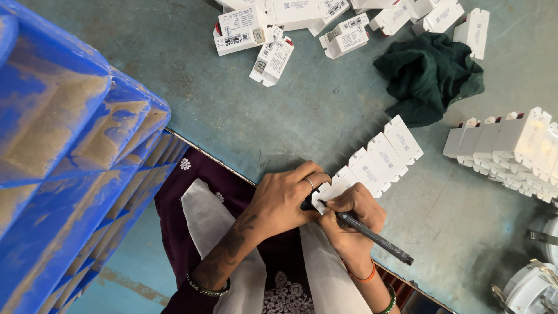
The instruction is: The person wipes small white plastic electrical components with a dark cloth, then uses a black marker to write on them. The person stacks the labeled components into a neat pile on the table.
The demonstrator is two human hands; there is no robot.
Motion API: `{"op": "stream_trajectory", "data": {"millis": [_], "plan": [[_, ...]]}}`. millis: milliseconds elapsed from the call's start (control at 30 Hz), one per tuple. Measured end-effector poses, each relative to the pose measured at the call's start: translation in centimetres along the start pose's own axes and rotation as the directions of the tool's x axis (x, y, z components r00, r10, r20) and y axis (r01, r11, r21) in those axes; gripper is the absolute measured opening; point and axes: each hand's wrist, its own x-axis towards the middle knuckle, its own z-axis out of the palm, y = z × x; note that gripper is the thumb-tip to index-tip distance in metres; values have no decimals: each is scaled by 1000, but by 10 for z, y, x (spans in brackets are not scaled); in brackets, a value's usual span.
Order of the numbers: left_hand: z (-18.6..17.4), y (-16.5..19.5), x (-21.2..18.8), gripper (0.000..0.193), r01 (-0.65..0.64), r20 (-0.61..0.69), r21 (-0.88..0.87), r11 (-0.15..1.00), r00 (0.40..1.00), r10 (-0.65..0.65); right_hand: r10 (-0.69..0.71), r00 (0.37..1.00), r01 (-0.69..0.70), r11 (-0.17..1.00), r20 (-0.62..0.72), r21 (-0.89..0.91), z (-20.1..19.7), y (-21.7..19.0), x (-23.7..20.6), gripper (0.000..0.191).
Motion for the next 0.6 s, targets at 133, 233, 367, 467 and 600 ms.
{"op": "stream_trajectory", "data": {"millis": [133, 233, 367, 467, 600], "plan": [[0, 1, 0, 53, -11, -11, -6, 1000, 1000, 11, 9, 1000, -8, 1000, -12, 24, -1, 1, -1, 13], [0, 1, 1, 54, -1, -3, -14, 1000, 1000, 1, 19, 1000, -18, 1000, -19, 19, -2, 2, -1, 15], [0, 1, 2, 53, 1, 4, -18, 1000, 1000, -1, 22, 1000, -22, 1000, -20, 2, -2, 3, -1, 14], [-1, 1, 1, 51, 1, 0, -17, 1000, 1000, -1, 24, 999, -24, 1000, -29, 9, -2, 4, -1, 15], [-1, 2, 0, 51, -9, -6, -21, 1000, 1000, 9, 15, 999, -14, 1000, -40, 9, -2, 3, -1, 14]]}}
